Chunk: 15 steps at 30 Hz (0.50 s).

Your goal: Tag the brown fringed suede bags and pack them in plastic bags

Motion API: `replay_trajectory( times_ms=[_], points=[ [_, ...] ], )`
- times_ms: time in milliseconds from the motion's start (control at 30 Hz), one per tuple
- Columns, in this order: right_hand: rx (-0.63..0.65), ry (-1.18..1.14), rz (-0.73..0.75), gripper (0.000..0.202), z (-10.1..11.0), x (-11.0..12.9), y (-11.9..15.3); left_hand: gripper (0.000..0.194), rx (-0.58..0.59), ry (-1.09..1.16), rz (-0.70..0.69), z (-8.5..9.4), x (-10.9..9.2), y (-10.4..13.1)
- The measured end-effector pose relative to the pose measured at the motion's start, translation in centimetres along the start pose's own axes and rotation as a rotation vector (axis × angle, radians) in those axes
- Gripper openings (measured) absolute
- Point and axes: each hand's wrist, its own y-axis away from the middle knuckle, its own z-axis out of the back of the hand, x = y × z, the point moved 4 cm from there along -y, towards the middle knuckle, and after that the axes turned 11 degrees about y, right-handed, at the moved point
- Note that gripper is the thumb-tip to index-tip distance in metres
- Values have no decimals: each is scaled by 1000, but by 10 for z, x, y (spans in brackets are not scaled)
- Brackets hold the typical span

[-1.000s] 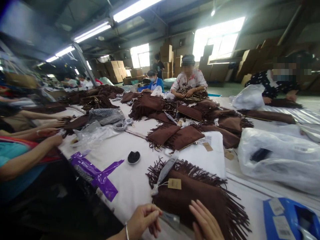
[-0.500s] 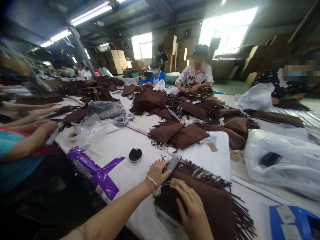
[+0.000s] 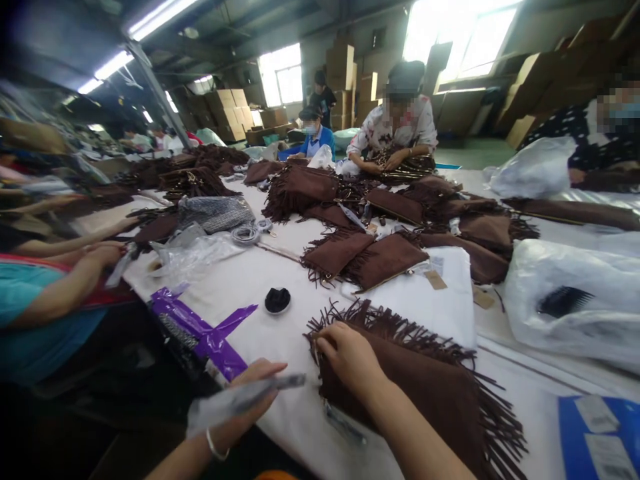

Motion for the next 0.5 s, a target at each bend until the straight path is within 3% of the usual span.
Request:
replay_trajectory(
  times_ms=[100,167,267,367,433,500],
  points=[
    [-1,-96,45,36,-4,16,-11,36,152,-26,-86,-21,-9,30],
    [-17,-121,29,37,-6,6,7,35,248,-96,-86,-39,-15,36],
    [-1,-99,-40,35,-12,-32,61,38,411,-238,-146,-65,-24,27],
    [28,-70,-90,36,-17,-68,114,38,661,-408,-324,-96,-29,14],
    [6,-86,-144,36,-16,-80,134,27,800,-525,-434,-116,-27,5],
    [-29,-118,-212,35,-11,-86,140,15,852,-622,-503,-133,-23,-6]
  ],
)
